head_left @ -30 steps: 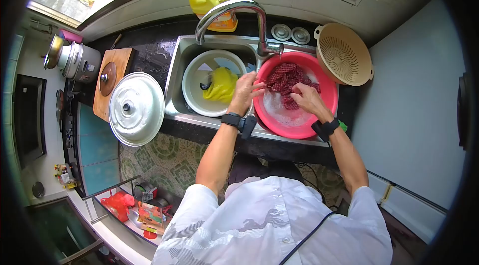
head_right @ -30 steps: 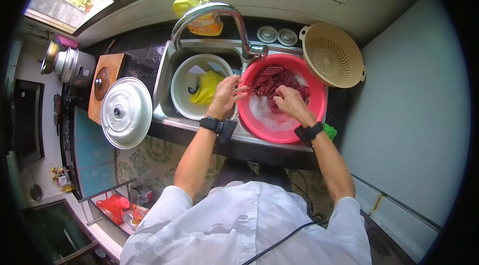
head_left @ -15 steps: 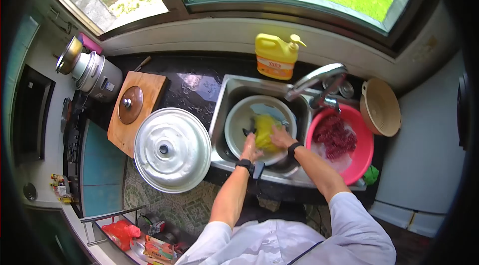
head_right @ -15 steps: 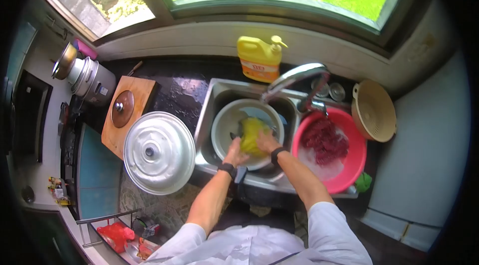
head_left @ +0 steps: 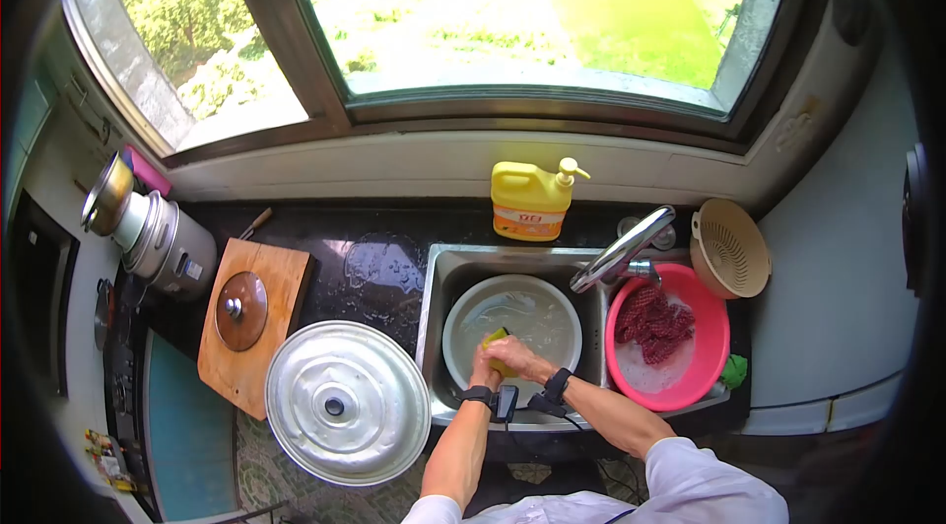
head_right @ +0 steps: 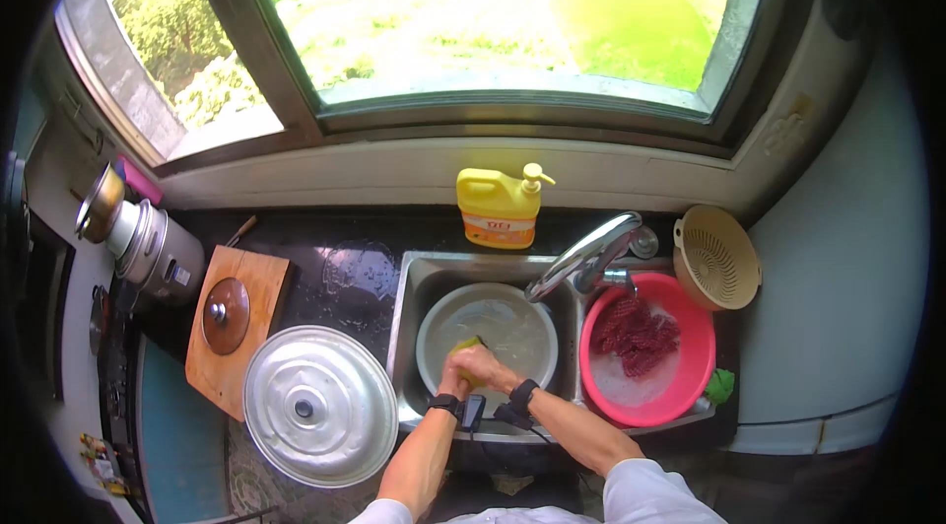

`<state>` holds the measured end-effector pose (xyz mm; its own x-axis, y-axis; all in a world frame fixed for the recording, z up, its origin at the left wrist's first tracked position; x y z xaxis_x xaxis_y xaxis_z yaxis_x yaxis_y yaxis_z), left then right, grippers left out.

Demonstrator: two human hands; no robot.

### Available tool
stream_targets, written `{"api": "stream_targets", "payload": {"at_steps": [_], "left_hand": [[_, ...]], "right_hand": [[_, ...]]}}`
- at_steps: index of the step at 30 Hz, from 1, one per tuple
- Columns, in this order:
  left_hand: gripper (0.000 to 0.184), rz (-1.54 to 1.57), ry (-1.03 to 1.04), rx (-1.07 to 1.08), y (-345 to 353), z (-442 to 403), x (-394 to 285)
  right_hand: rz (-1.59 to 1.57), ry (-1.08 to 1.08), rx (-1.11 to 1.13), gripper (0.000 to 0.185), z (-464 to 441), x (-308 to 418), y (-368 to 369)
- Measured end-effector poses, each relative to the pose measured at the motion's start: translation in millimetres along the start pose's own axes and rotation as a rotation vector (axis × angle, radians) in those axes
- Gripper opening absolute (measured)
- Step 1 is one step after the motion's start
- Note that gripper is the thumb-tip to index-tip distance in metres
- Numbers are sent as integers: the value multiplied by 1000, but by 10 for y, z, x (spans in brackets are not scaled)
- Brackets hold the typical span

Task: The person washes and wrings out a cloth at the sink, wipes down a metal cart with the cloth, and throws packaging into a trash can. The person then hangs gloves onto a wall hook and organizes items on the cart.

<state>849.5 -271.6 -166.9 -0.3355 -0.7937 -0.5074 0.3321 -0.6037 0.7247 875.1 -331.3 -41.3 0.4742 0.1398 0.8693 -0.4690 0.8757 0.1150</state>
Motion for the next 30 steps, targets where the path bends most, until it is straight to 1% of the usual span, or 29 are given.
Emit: {"api": "stream_targets", "payload": {"at_steps": [1,2,3,4,5,7,8,9,10,11,12,13,14,15,16,17,18,19,20,21,22,23,24,25,26,27,28,29,30], "left_hand": [[30,131,53,47,-46,-88,-10],[30,118,50,70,65,-149,-60],[29,102,39,26,195,-153,-134],[29,87,30,-18,322,-137,-189],[28,74,20,-67,471,-60,-234],[28,36,-1,-181,646,131,-325],[29,-233,90,-344,601,213,-445],[29,-248,93,-340,569,208,-509],[29,-327,175,-303,555,195,-625],[30,-398,255,-261,584,163,-720],[29,-498,148,-266,783,362,-869],[29,-500,148,-254,783,319,-857],[30,-661,137,-282,676,314,-811],[32,-823,126,-307,519,315,-738],[38,-1003,170,-174,69,-54,-435],[38,-1004,160,-168,-10,-106,-352],[39,-1222,28,28,-45,-150,-169],[41,-1427,-109,236,-51,-140,4],[41,-1428,-118,241,-26,-120,42],[41,-1274,-291,93,-112,-70,123],[41,-1110,-453,-54,-175,-3,199],[41,-1111,-458,-52,-86,64,170],[40,-930,-449,-148,-2,194,133],[40,-749,-438,-239,38,275,121],[40,-753,-445,-230,-100,259,124],[39,-1174,67,215,-55,69,-74],[38,-1352,316,476,-81,-14,4],[38,-1502,629,683,-143,-39,81],[36,-1088,373,393,-541,-314,177]], "right_hand": [[203,-193,-4,28,1,147,59],[277,-130,-63,34,-15,167,86],[349,-67,-120,39,1,238,114],[477,-68,-236,45,31,365,80],[474,-81,-251,45,10,443,-10],[573,2,-471,44,8,501,-341],[647,-71,-572,45,-26,485,-516],[686,14,-516,47,-157,281,-686],[729,100,-457,52,-237,100,-823],[728,97,-463,52,-200,-25,-874],[876,107,-613,53,-122,-159,-943],[1019,124,-764,61,-40,-251,-1002],[1140,200,-584,75,-70,-419,-974],[1139,208,-593,75,-29,-509,-1010],[1341,213,-360,75,-42,-678,-897],[1524,216,-107,76,-28,-867,-785],[1557,330,-13,65,-64,-1002,-815],[1550,340,-11,65,-91,-1073,-816],[1457,327,-266,53,-118,-1035,-904],[1353,310,-515,43,-98,-1004,-985],[1386,248,-569,29,-131,-1016,-933],[1383,253,-569,29,-174,-981,-906],[1240,238,-280,34,-242,-997,-747],[1165,228,-146,36,-251,-950,-660],[1079,228,-12,39,-245,-890,-569],[735,177,90,37,-184,-716,-470],[390,123,187,37,-132,-516,-374],[390,127,184,37,-120,-381,-314],[301,24,178,35,-102,-178,-219]]}}
Point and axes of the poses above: each hand's wrist, its own z-axis away from the middle knuckle, its own y-axis out of the palm, x = y × z, the point moved 7 cm from there along -z, towards the middle knuckle, and after that the axes turned 11 degrees about y, right-handed, at the moved point
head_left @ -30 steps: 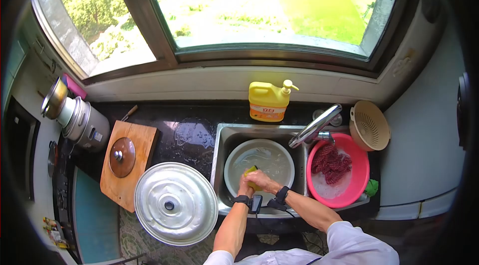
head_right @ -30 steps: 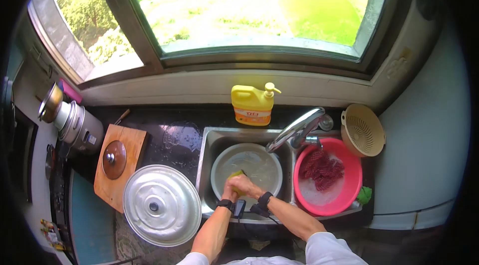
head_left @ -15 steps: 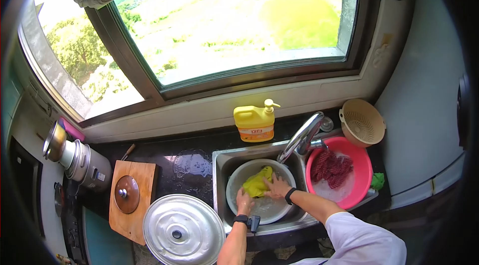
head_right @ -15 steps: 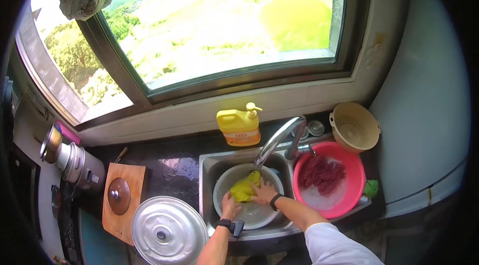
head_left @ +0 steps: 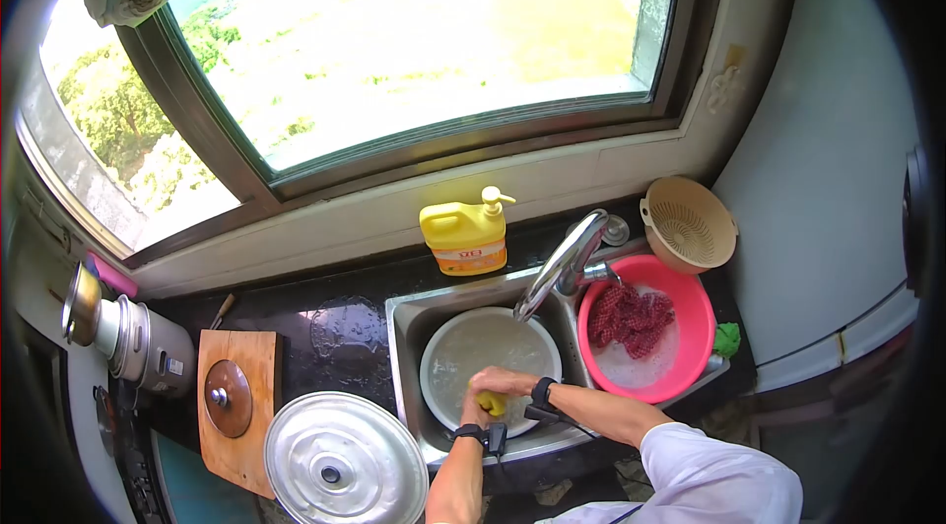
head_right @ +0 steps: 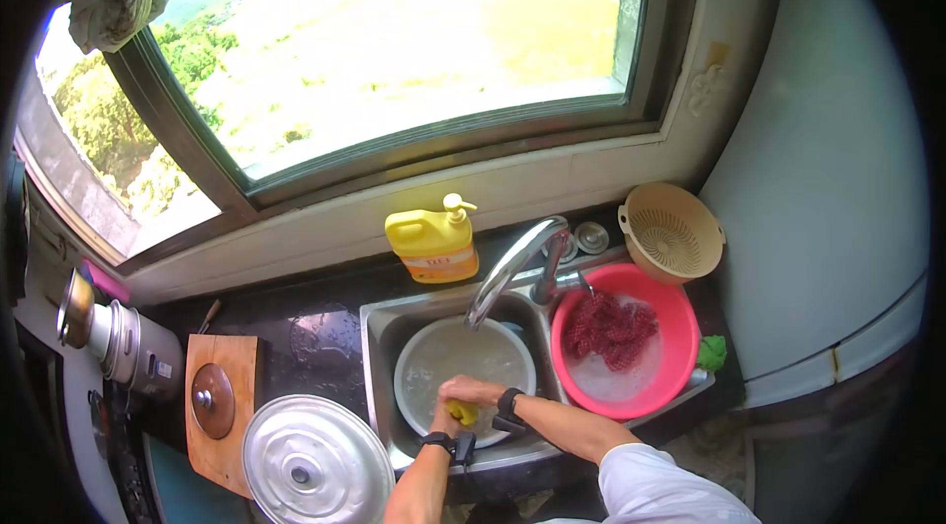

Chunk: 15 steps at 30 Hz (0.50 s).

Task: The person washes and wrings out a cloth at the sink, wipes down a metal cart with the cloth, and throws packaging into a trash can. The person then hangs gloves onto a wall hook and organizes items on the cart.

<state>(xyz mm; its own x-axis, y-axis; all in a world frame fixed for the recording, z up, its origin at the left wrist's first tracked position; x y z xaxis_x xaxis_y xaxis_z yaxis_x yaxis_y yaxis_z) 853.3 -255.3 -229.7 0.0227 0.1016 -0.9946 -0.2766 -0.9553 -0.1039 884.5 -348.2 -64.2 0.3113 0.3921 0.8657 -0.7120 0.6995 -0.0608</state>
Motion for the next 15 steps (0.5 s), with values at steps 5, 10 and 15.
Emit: {"api": "stream_targets", "payload": {"at_steps": [5,10,15], "left_hand": [[26,588,-531,-768,-224,-20,-659],[29,-220,-368,-651,-711,-81,-807],[50,-631,-221,-213,-294,-43,-631]], "right_hand": [[42,18,-446,29,-25,163,-354],[560,358,-761,72,305,-305,-664],[950,414,-397,55,226,-820,-304]]}}
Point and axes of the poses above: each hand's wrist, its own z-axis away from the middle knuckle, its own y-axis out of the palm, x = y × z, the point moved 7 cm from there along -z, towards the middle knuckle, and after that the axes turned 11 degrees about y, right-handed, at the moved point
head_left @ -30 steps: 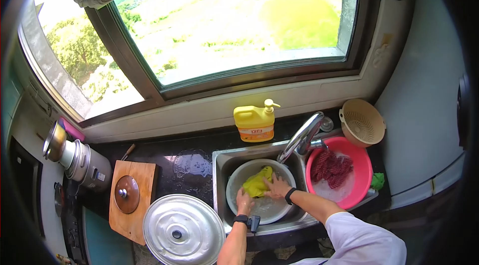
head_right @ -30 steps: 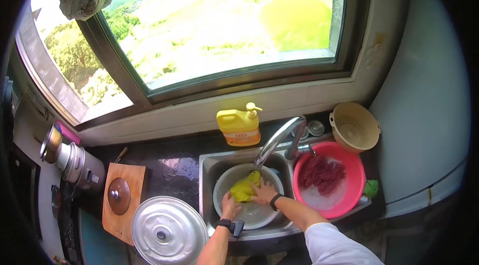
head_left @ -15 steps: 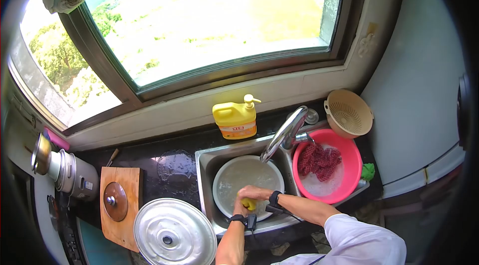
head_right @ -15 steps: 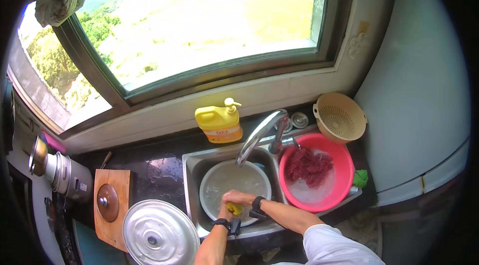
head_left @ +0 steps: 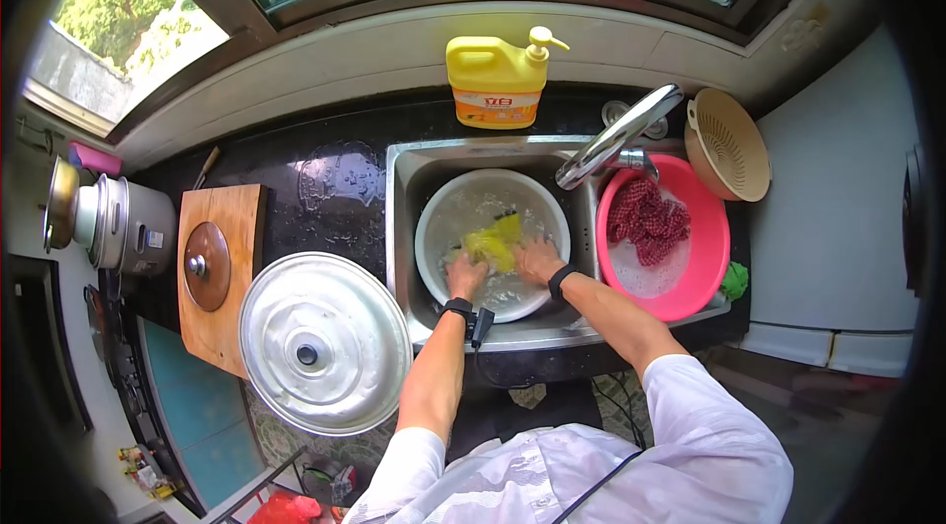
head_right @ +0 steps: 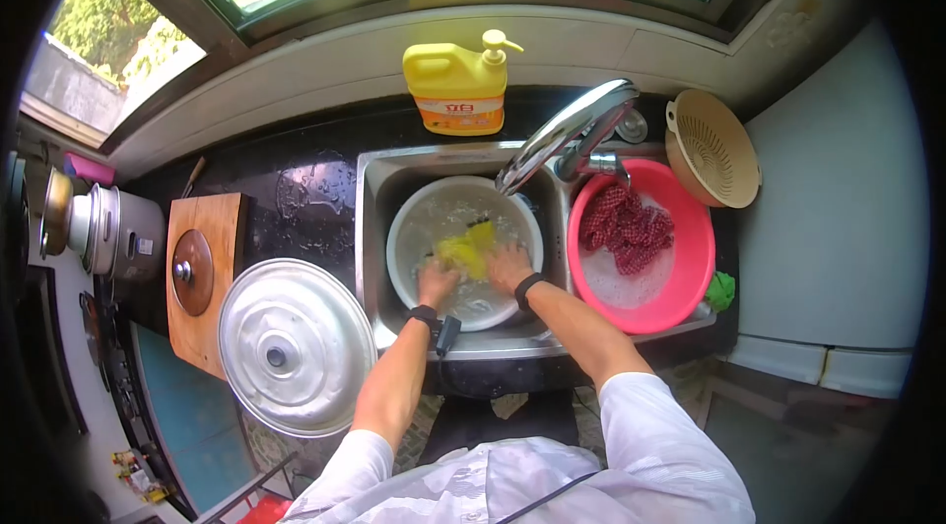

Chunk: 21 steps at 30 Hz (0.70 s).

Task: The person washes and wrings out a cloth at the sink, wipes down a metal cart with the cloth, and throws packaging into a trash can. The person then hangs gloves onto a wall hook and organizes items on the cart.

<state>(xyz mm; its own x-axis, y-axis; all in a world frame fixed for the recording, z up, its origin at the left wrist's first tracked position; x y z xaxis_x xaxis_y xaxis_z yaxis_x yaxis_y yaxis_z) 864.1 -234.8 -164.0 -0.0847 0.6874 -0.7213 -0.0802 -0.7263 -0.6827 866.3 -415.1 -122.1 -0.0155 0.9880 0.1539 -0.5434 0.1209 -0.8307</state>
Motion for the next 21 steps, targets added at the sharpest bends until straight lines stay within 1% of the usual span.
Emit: {"api": "stream_targets", "payload": {"at_steps": [1,2,4,5,6,7,8,9,10,11,12,13,14,15,16,17,18,20,21], "left_hand": [[53,-191,62,174,152,3,-30],[53,-188,58,172,199,-18,-4],[49,-49,122,561,467,-76,-15],[45,183,-79,539,421,-49,-58],[44,126,21,470,373,-80,-129],[43,-1,200,282,103,-15,-507],[36,201,314,277,81,-7,-676],[29,632,137,421,-65,94,-1029],[23,728,57,415,-304,196,-1375],[24,784,46,507,-338,236,-1496],[22,863,52,526,-417,276,-1624],[24,1038,-7,494,-383,285,-1568],[26,1214,-70,462,-344,281,-1523],[26,1211,-42,471,-404,276,-1607],[26,1377,-103,370,-500,253,-1630],[26,1541,-170,266,-571,242,-1652],[26,1543,-148,280,-558,224,-1695],[26,1466,-163,24,-594,96,-1607],[23,1410,-165,26,-596,52,-1604]], "right_hand": [[31,34,131,51,-19,-30,145],[36,32,134,51,-57,-45,182],[-39,-46,429,40,-127,-2,339],[-176,-56,250,32,-121,12,107],[-537,75,237,37,-86,-92,-44],[-965,245,312,43,105,-116,-223],[-1392,409,384,50,303,-126,-325],[-1560,400,514,52,158,-155,-47],[-1724,383,648,55,-36,-196,176],[-1743,458,616,49,85,-94,-31],[-1761,243,543,40,9,-77,-102],[-1732,244,495,38,-14,-144,-56],[-1703,248,447,35,99,-124,-200],[-1824,213,421,32,145,-128,-259],[-1944,174,396,29,209,-121,-295],[-2110,29,377,25,287,-51,-398],[-2182,-62,380,26,414,8,-508],[-2280,-154,215,25,510,92,-639],[-2293,-123,135,26,721,200,-855]]}}
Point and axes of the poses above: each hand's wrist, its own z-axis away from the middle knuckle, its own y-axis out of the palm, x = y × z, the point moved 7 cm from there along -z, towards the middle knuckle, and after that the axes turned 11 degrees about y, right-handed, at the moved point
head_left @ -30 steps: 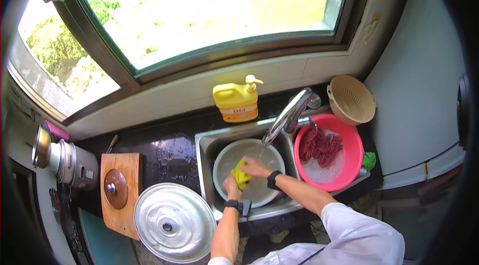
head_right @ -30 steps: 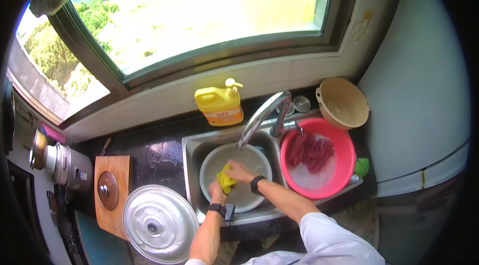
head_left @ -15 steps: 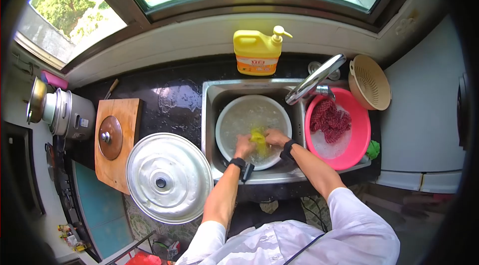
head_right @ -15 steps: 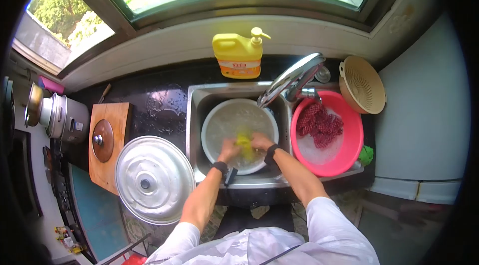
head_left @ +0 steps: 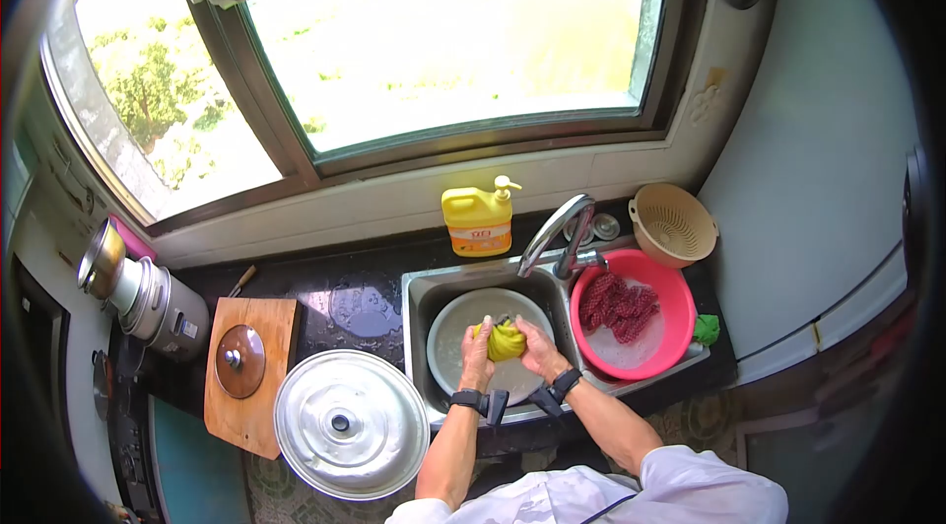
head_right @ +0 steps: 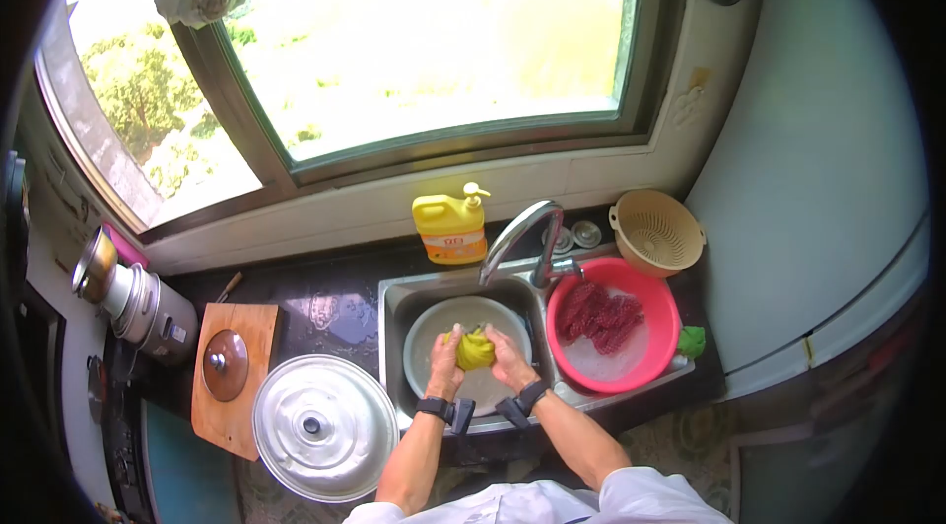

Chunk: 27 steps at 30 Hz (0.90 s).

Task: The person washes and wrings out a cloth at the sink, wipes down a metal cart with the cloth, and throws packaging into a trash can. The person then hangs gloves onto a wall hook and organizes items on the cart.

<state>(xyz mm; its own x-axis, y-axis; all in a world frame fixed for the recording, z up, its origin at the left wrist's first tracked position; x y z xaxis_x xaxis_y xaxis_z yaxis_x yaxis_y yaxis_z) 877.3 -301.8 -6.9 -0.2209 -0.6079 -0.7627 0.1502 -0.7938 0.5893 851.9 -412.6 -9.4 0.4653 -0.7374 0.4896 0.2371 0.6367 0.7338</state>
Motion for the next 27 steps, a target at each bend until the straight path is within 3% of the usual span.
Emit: {"api": "stream_targets", "payload": {"at_steps": [3,5,7,10,11,13,14,15,17,18,21,23,25,26,27], "left_hand": [[17,58,16,140,131,-10,-27],[22,47,-76,125,128,47,-27],[33,244,-204,267,314,139,-63],[36,342,-251,351,523,280,-181],[34,407,-312,362,601,383,-247],[29,450,-402,336,635,402,-252],[25,365,-338,332,602,335,-201],[24,280,-277,326,654,363,-274],[26,217,-218,304,696,351,-345],[26,182,-197,293,645,282,-319],[30,76,-171,290,542,70,-214],[31,-131,-133,318,470,-10,-158],[30,-264,-76,364,440,-66,-159],[29,-313,-99,390,422,-72,-124],[27,-360,-122,417,403,-75,-79]], "right_hand": [[321,-136,-34,21,121,87,237],[506,-199,-47,20,73,204,316],[692,-257,-62,19,39,292,370],[1111,-733,-426,26,218,707,572],[1110,-737,-419,26,207,743,591],[1432,-864,-638,41,279,871,636],[1398,-655,-655,51,103,858,434],[1398,-657,-652,51,115,858,363],[452,272,195,60,-91,286,276],[431,447,125,61,303,306,433],[338,483,317,62,386,166,514],[414,429,309,57,359,215,503],[776,486,408,40,311,171,497],[832,512,367,23,370,164,584],[831,513,365,23,318,141,534]]}}
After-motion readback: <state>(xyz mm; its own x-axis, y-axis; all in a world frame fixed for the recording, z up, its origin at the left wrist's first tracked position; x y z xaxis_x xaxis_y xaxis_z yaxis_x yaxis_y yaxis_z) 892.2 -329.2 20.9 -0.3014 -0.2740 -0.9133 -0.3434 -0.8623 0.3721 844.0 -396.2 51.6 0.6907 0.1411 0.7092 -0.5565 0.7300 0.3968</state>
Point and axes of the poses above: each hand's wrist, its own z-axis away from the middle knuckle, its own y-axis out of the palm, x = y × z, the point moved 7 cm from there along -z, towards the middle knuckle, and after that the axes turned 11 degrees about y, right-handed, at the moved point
